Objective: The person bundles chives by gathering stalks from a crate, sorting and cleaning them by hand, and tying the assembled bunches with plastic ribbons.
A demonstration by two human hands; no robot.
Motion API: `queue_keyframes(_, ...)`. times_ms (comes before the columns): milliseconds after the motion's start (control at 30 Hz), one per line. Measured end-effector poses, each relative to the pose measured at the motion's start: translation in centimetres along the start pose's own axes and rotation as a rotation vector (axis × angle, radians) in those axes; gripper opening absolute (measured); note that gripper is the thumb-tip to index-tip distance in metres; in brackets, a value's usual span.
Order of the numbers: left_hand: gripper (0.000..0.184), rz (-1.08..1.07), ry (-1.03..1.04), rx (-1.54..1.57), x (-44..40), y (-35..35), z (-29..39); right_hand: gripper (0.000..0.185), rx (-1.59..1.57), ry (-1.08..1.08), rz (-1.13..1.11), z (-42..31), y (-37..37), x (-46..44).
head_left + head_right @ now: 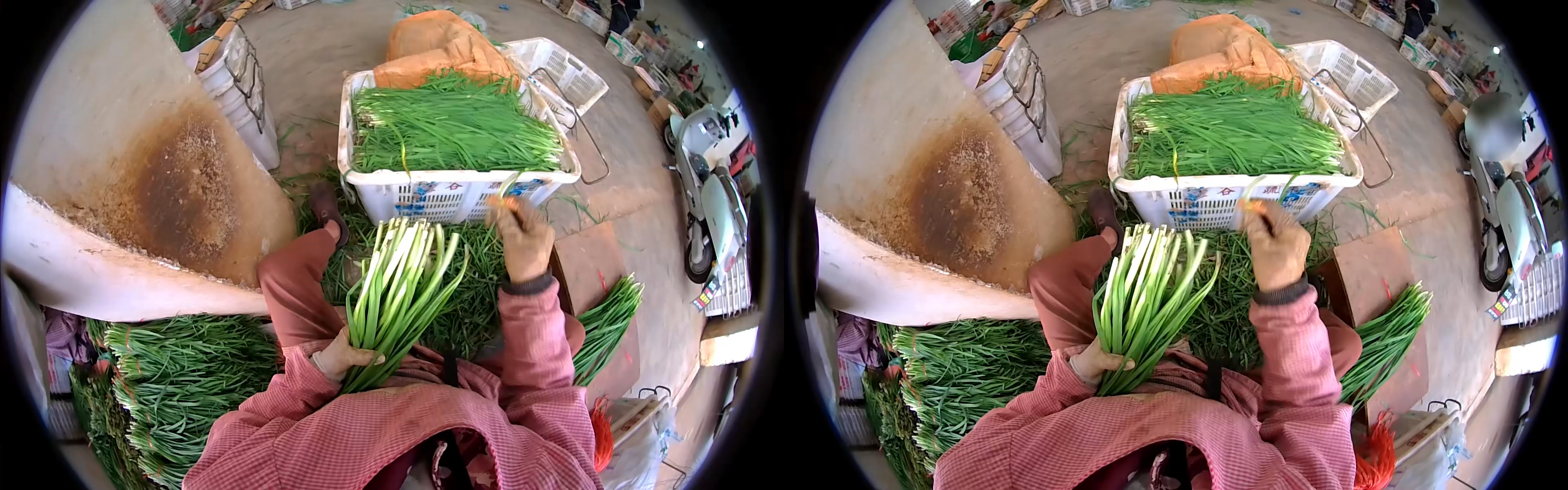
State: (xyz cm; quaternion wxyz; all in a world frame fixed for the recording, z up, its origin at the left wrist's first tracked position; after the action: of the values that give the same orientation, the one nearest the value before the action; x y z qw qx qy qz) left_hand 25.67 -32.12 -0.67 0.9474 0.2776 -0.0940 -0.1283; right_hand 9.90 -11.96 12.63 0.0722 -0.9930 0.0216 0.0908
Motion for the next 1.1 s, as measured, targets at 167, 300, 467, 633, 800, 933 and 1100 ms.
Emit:
queue_keyframes(167, 0.048, 0.032, -0.042, 0.016, -0.7, 0.4, -0.1, 0.025, 0.300, -0.275, -0.423, -2.5, 5.9, 6.5)
queue_keyframes(300, 0.048, 0.060, -0.077, -0.002, -0.4, 0.5, -0.6, 0.008, -0.591, 0.189, -0.502, 1.5, 4.7, 4.3)
queue_keyframes(467, 0.050, 0.031, -0.053, -0.162, -0.4, 0.6, 0.1, 0.046, 0.344, 0.030, 0.143, 2.1, -5.5, -3.8)
queue_keyframes(633, 0.056, 0.111, 0.050, -0.218, -0.6, 1.2, 0.1, 0.056, 0.935, -0.629, -0.196, -9.8, 3.3, 4.1)
queue_keyframes(800, 0.061, 0.070, -0.046, -0.200, -0.5, 0.2, -0.6, 0.016, 0.869, -0.391, -0.659, -1.8, 9.5, 6.7)
queue_keyframes(933, 0.073, -0.215, -0.173, 0.049, 0.4, 0.0, -1.2, 0.023, 0.894, -0.208, -0.220, 0.7, 2.2, -2.2)
queue_keyframes(1100, 0.080, -0.400, -0.130, 0.116, 0.9, -2.1, -1.3, 0.039, 1.443, -0.282, 0.454, -1.5, -4.4, -8.5)
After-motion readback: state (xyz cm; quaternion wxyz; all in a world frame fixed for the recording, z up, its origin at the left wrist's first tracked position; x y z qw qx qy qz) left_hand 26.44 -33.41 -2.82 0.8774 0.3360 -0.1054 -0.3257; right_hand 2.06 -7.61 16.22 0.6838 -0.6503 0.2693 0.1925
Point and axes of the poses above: each hand's wrist, its own x-axis away from the middle knuckle, its own y-axis out of the palm, z = x × y, the point moved 7 cm from there along -x, towards the middle knuckle, and after that the axes turned 13 degrees about y, right-handed, at the moved point
